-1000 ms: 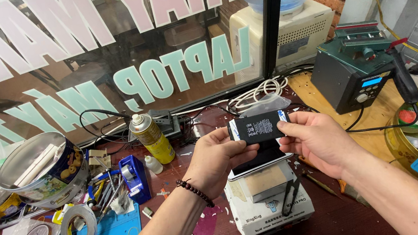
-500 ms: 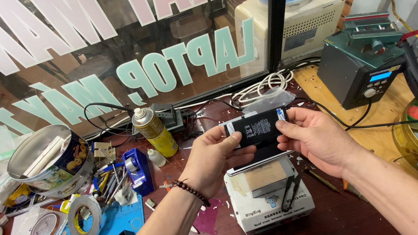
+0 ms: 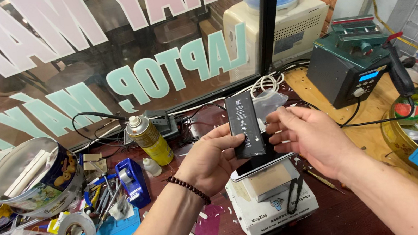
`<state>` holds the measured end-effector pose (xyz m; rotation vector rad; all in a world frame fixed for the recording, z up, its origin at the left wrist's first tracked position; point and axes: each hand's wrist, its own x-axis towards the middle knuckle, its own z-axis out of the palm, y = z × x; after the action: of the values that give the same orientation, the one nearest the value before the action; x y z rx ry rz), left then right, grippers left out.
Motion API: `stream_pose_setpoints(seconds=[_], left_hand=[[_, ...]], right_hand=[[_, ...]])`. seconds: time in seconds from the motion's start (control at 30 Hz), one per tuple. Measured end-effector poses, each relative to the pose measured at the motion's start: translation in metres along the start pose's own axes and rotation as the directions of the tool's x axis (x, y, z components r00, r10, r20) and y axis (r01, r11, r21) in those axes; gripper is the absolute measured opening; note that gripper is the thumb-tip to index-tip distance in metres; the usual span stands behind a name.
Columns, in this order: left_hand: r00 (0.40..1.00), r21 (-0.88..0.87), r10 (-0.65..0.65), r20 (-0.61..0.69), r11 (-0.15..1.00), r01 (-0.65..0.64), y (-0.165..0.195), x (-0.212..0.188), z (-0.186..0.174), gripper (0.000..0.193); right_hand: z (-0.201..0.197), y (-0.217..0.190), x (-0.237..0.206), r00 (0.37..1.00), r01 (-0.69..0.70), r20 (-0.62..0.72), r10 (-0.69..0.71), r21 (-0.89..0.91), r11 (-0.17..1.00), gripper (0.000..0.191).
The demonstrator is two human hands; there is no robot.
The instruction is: The person reassembles a white smartphone by connecting internal ribbon cables, aligning and closing the display assembly, and then preparing a new battery by applying and trimming adhesive tape. The phone is placed on a workbench with various tools and parts nearby.
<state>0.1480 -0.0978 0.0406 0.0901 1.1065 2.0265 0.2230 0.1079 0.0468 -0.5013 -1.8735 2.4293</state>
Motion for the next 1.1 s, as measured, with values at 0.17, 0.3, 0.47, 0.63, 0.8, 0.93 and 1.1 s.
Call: stream_pose_setpoints(seconds=[0.17, 0.3, 0.47, 0.63, 0.8, 0.93, 1.1], left_hand=[[0.991, 0.032, 0.064, -0.118, 0.998, -0.061, -0.002, 0.005, 0.005, 0.026], [0.986, -0.016, 0.082, -0.143, 0.996, -0.085, 0.001, 0.011, 0.004, 0.020], [0.981, -0.054, 0.101, -0.167, 0.992, -0.111, 0.004, 0.017, 0.001, 0.016], [0.976, -0.041, 0.130, -0.174, 0.989, -0.140, 0.005, 0.014, 0.007, 0.017], [0.981, 0.022, 0.082, -0.177, 0.997, -0.080, 0.017, 0.010, 0.011, 0.036], [0.986, -0.033, 0.163, -0.030, 0.986, -0.164, 0.020, 0.011, 0.012, 0.039], [0.990, 0.009, 0.099, -0.100, 0.995, -0.098, 0.015, 0.008, 0.006, 0.028]], right_hand=[[0.004, 0.008, -0.007, 0.997, 0.014, 0.083, -0.003, -0.130, 0.991, 0.027], [0.003, 0.000, -0.004, 0.996, -0.044, 0.083, 0.045, -0.014, 0.999, 0.029], [0.008, -0.007, -0.006, 0.999, -0.032, 0.043, 0.032, -0.004, 0.999, 0.032], [0.025, -0.008, -0.007, 0.994, 0.108, -0.013, -0.111, -0.148, 0.983, 0.037], [0.034, -0.011, -0.022, 0.851, 0.406, 0.047, -0.523, -0.689, 0.600, 0.035], [0.041, -0.011, -0.031, 0.739, 0.504, 0.146, -0.658, -0.767, 0.397, 0.032], [0.037, -0.006, -0.023, 0.855, 0.406, -0.035, -0.517, -0.575, 0.710, 0.035]])
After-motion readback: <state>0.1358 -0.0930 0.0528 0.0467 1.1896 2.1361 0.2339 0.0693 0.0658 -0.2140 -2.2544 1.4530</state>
